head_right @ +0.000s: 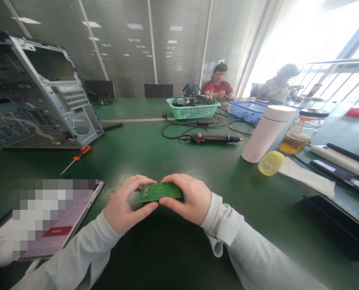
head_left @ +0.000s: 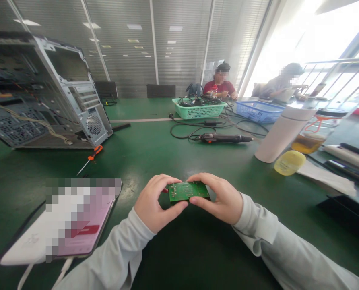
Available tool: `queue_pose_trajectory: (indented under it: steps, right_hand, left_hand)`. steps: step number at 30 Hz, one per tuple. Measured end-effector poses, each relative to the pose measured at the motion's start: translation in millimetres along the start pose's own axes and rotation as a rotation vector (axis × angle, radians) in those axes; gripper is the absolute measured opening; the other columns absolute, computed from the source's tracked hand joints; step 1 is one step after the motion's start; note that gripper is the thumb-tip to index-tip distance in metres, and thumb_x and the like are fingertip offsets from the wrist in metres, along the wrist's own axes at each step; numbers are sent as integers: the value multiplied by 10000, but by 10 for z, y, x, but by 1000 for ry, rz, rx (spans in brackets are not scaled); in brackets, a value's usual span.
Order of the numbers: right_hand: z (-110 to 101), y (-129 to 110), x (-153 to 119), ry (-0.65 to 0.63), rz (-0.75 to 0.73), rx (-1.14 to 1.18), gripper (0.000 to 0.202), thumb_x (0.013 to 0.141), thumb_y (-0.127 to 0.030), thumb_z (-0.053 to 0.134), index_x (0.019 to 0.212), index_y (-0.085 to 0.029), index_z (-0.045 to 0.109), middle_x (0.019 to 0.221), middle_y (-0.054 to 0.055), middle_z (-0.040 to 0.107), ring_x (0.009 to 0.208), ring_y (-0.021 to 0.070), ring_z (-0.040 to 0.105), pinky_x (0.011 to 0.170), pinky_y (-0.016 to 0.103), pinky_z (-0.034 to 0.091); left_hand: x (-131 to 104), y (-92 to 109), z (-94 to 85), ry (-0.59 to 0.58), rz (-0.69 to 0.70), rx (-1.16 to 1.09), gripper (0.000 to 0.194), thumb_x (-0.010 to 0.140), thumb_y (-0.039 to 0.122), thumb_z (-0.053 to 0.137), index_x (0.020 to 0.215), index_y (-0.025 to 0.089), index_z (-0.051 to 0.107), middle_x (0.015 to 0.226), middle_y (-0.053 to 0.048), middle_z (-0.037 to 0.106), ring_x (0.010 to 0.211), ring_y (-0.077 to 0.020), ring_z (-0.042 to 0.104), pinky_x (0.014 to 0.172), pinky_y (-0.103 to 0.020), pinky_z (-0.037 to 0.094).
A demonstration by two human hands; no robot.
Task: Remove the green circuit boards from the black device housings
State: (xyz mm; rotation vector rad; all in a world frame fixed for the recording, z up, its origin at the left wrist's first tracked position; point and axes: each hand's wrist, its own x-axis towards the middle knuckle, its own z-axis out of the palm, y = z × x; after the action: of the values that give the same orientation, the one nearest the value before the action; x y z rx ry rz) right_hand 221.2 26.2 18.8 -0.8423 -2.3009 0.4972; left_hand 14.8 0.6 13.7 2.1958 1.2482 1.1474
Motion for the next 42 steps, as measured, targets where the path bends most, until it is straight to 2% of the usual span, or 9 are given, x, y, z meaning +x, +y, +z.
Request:
queue_pose_trajectory:
  steps: [5, 23, 29, 34, 38, 42]
  right_hand:
    - [-6, -27, -3, -10, 42, 64, 309, 899, -423, 521, 1055, -159, 563, 954, 53, 620, 845, 157, 573, 760, 276, 443]
    - [-7, -86, 5, -45, 115, 192, 301, 881, -408, 525, 989, -138, 603, 852, 40, 631, 737, 133, 562, 685, 253, 430]
    - [45, -123, 13, -116, 226, 333, 369, 920, -440, 443, 968, -124, 627, 689, 17, 612, 618, 107, 529, 605, 227, 409]
    - [103, -84, 7, -83, 268, 389, 407, 894, -476, 439, 847, -122, 634, 675, 19, 608, 592, 104, 520, 547, 209, 383]
    - [125, -62, 7, -89, 283, 402, 411, 895, -481, 438, 860, -122, 634, 692, 22, 609, 602, 104, 522, 545, 204, 378]
    - [139, -52, 5, -75, 289, 373, 414, 896, -493, 443, 885, -124, 631, 680, 20, 603, 591, 105, 508, 547, 210, 379]
  left_hand:
    - [-9, 43, 2, -17, -52, -107, 268, 706, 231, 588, 970, 187, 594, 941, -43, 607, 903, -204, 567, 745, -319, 466]
    - [-11, 19, 8, -51, -152, -212, 236, 675, 285, 584, 880, 178, 628, 857, -40, 627, 834, -206, 587, 729, -327, 473]
    - [-2, -9, 33, -122, -284, -320, 205, 719, 349, 528, 790, 182, 623, 767, -27, 654, 753, -190, 604, 693, -297, 469]
    - [8, -24, 35, -170, -348, -409, 285, 752, 394, 471, 797, 167, 638, 702, -22, 645, 683, -188, 600, 635, -285, 457]
    - [27, -43, 21, -170, -361, -428, 308, 757, 403, 433, 771, 169, 634, 715, -19, 647, 708, -194, 599, 690, -296, 455]
    - [26, -84, 35, -238, -401, -447, 267, 734, 407, 495, 791, 171, 605, 716, -17, 632, 677, -189, 597, 631, -285, 460]
